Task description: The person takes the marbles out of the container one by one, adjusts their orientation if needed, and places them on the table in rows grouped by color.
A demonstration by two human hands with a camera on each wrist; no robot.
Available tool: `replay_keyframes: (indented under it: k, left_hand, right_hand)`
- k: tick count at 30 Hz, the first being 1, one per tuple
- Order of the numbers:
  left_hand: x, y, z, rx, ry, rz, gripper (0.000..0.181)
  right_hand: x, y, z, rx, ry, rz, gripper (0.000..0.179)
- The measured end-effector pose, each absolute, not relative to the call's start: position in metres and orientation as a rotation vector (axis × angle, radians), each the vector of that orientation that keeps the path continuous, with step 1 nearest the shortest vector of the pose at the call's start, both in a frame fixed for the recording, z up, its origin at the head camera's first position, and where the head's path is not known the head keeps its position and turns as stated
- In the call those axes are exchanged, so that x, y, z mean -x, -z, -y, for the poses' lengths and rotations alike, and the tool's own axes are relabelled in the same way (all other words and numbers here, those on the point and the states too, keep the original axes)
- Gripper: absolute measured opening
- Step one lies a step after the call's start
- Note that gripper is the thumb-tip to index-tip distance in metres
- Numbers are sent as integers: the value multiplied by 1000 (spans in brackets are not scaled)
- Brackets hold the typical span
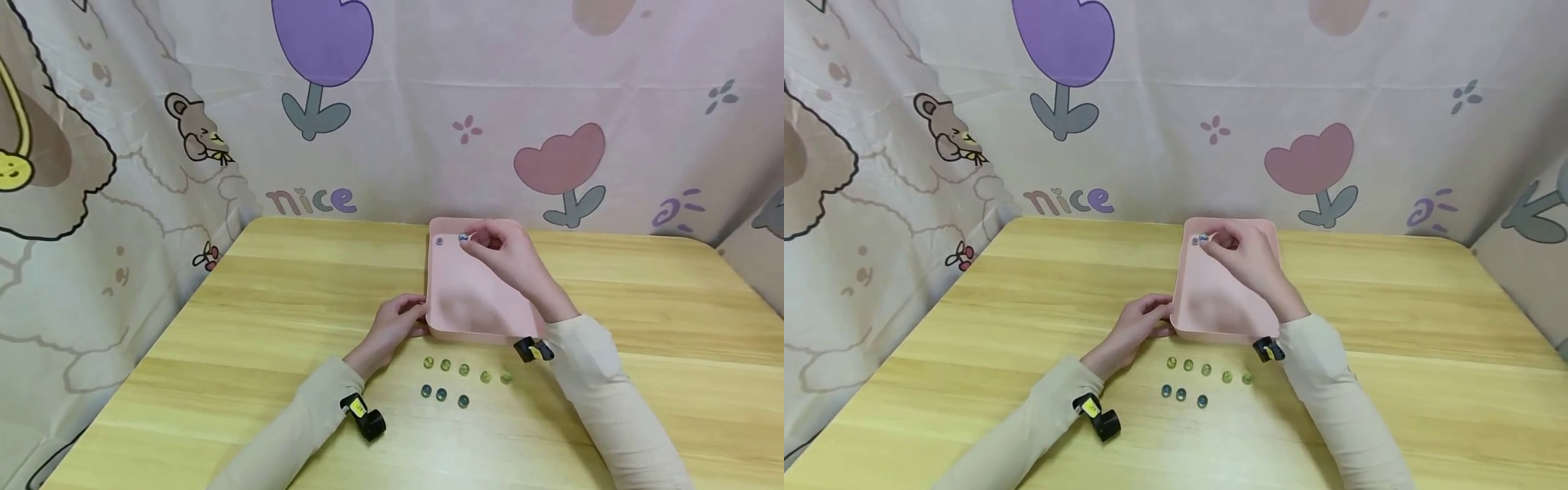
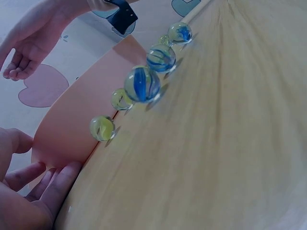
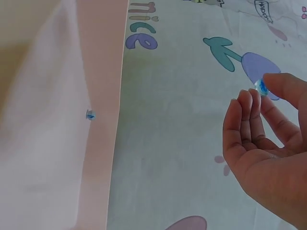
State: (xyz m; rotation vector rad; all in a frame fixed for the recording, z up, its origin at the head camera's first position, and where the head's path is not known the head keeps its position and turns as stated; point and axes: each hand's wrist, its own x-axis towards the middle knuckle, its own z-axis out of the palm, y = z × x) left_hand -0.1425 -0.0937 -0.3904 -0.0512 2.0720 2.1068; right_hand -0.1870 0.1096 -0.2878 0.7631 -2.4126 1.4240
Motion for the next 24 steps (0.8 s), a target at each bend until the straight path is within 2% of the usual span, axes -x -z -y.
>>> replay_keyframes:
  k: [6,14,24]
  left_hand:
    - [144,390,90,27,-2112,-2063,30]
    - [145,386,86,26,-2098,-2068,30]
    - [142,394,94,31,-2106,-2065,32]
  right_hand:
    - [181,287,-116,-784,-1382,2411,9]
    - [167,281,-124,-663,-1339,2519,15]
    - [165,284,-126,-634,-1364,2500,13]
